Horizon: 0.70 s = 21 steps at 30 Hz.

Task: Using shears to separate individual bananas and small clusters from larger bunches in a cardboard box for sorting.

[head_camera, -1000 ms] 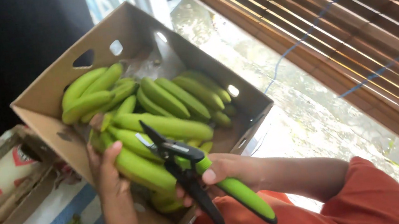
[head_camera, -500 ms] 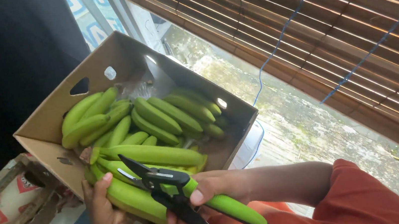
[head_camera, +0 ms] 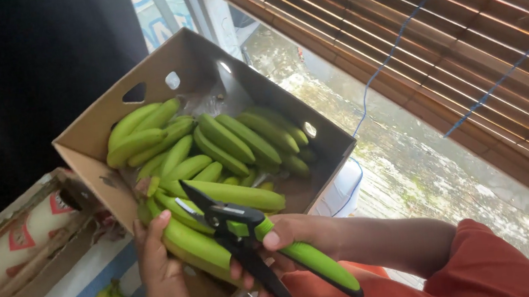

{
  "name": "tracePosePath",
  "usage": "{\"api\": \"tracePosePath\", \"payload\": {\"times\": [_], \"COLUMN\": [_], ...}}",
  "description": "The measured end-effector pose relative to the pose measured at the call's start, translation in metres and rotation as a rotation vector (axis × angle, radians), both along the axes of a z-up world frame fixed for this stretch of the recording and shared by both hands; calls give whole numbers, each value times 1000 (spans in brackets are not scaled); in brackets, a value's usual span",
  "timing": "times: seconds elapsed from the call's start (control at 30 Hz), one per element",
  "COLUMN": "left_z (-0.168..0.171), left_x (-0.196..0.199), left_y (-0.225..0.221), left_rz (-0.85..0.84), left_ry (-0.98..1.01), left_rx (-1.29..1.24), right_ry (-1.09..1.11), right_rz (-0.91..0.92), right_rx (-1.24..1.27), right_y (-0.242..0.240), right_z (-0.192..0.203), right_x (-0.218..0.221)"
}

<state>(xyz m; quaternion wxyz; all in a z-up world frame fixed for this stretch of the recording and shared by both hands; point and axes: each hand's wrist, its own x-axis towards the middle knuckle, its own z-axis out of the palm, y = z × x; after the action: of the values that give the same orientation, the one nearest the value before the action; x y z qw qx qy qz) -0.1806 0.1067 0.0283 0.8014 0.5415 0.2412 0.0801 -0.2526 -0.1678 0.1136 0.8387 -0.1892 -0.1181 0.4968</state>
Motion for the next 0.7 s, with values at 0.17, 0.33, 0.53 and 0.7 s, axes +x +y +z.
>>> {"api": "tracePosePath", "payload": {"times": [0.17, 0.33, 0.53, 0.7], "left_z": [-5, 11, 12, 26], "left_x": [-1, -6, -18, -30], "left_y": [-3, -8, -17, -36], "left_rz": [-4, -15, -33, -52], "left_ry": [-4, 6, -8, -20], "left_rx": [-70, -20, -56, -66], "right_ry": [-84, 23, 84, 46], "right_rz": [-53, -31, -114, -109], "right_rx": [-116, -79, -168, -272], "right_y": [-1, 9, 16, 12], "right_z": [3, -18, -4, -18], "right_x": [-4, 3, 8, 10]}}
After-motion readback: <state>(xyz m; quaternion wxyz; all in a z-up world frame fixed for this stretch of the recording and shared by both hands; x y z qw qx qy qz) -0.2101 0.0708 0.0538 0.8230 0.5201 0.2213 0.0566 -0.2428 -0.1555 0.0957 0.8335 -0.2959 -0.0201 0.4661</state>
